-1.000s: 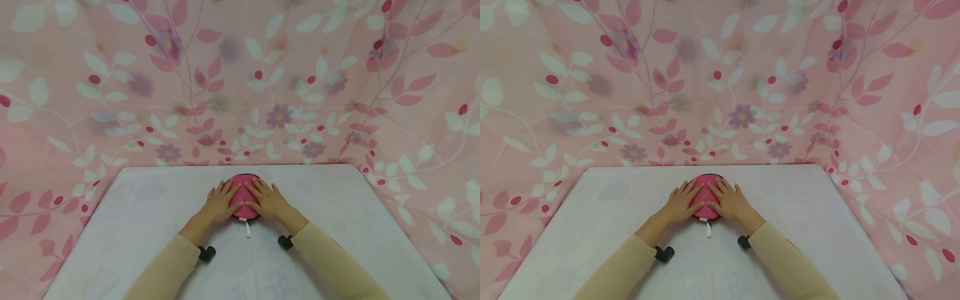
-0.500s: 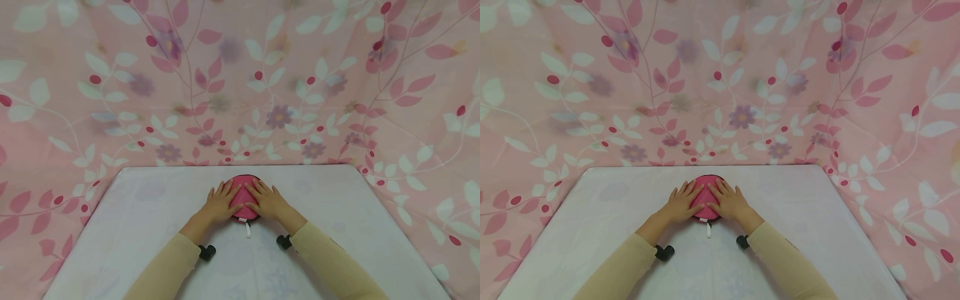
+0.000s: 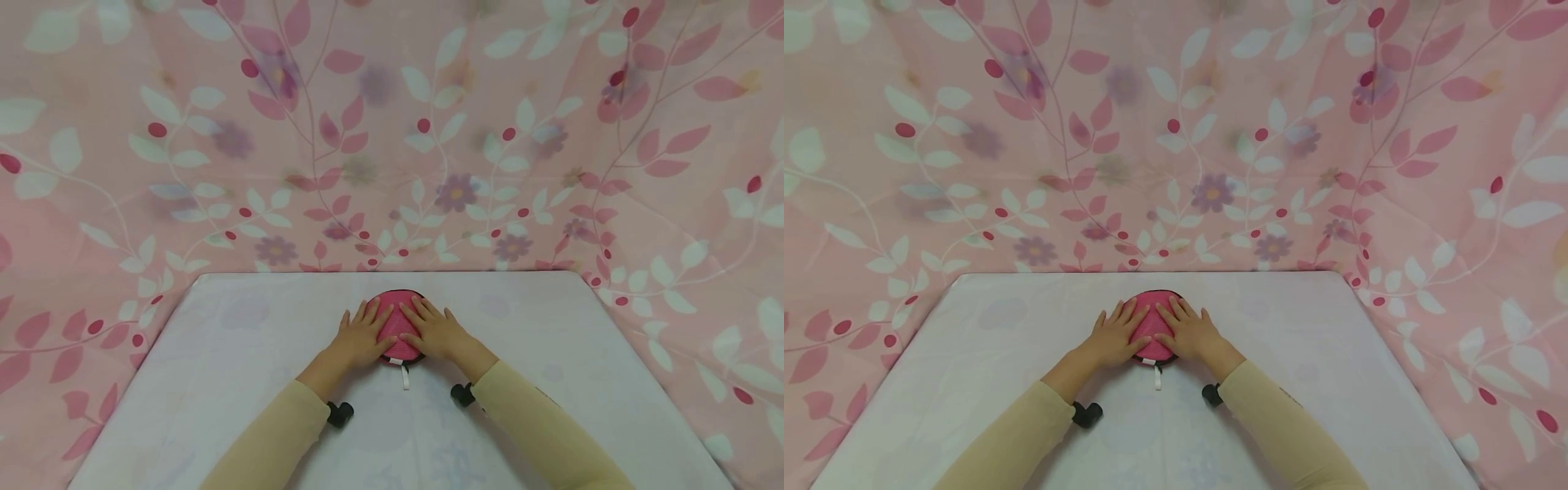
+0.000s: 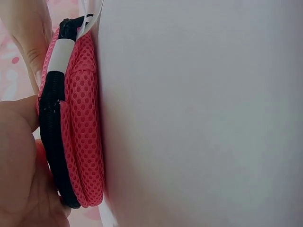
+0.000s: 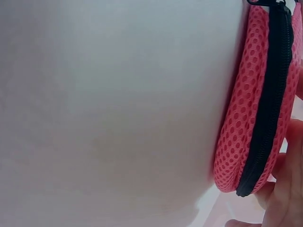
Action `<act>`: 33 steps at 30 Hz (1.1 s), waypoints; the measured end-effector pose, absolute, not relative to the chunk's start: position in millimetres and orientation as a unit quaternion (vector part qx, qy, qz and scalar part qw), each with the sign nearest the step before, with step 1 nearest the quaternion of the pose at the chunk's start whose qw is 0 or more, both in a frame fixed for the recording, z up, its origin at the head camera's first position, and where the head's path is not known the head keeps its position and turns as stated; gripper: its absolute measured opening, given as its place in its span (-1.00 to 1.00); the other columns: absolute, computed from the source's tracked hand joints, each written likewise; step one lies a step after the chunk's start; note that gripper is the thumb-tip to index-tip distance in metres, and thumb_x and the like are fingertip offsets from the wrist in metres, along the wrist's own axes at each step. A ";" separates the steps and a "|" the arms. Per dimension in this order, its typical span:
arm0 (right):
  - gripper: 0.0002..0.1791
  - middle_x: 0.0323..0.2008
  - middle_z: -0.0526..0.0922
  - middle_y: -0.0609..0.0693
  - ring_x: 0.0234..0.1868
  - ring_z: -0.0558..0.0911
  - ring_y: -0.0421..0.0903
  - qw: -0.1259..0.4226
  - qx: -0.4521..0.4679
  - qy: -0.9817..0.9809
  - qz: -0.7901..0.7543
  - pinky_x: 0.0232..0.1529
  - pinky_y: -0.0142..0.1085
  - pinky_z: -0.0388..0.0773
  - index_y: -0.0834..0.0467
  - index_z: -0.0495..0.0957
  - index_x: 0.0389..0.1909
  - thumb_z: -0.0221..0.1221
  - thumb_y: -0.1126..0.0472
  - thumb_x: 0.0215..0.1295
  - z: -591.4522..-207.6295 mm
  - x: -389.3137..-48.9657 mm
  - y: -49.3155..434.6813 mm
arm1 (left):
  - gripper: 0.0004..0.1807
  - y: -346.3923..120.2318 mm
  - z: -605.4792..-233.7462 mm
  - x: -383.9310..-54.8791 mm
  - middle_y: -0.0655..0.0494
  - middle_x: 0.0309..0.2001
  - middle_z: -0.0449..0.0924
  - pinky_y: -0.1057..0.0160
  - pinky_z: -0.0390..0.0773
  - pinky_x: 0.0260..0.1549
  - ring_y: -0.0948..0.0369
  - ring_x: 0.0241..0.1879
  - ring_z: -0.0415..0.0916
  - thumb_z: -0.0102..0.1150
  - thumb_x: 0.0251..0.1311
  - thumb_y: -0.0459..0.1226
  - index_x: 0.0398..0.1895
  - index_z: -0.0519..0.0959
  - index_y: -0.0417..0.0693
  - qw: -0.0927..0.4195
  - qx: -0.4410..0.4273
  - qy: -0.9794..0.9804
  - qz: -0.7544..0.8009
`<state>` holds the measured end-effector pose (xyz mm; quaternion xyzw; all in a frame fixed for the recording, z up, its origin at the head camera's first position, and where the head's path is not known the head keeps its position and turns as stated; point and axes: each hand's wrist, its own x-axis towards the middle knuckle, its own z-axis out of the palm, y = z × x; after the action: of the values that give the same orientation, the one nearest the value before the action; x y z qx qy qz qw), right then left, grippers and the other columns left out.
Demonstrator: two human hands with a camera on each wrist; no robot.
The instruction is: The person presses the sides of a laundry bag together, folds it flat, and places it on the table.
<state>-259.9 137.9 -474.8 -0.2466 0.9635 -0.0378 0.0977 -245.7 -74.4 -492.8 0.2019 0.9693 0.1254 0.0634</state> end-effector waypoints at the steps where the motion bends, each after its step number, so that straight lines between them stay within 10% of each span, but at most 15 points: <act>1: -0.18 0.60 -0.07 0.06 0.58 -0.08 0.11 0.099 -0.245 0.964 -0.038 0.40 0.31 0.01 -0.11 -0.06 0.61 -0.12 -0.34 0.47 -473.9 -259.3 137.4 | -0.18 -74.3 -492.7 -245.3 -0.07 0.61 -0.17 -0.37 -0.17 0.39 -0.18 0.56 -0.28 -0.17 0.41 0.26 0.62 -0.03 0.20 0.064 0.202 0.970 0.121; 33: -0.16 0.61 -0.17 0.02 0.59 -0.17 0.09 0.153 -0.250 0.955 -0.043 0.43 0.30 -0.08 -0.07 -0.11 0.62 -0.13 -0.34 0.47 -478.3 -265.0 141.1 | -0.25 -74.7 -487.0 -243.2 -0.03 0.59 -0.04 -0.37 -0.11 0.38 -0.14 0.55 -0.16 -0.06 0.42 0.18 0.59 0.11 0.20 0.090 0.189 0.968 0.138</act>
<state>-265.0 141.1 -478.3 -0.2497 0.9552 -0.0434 0.1530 -243.2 -74.7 -487.0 0.1886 0.9681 0.1383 0.0900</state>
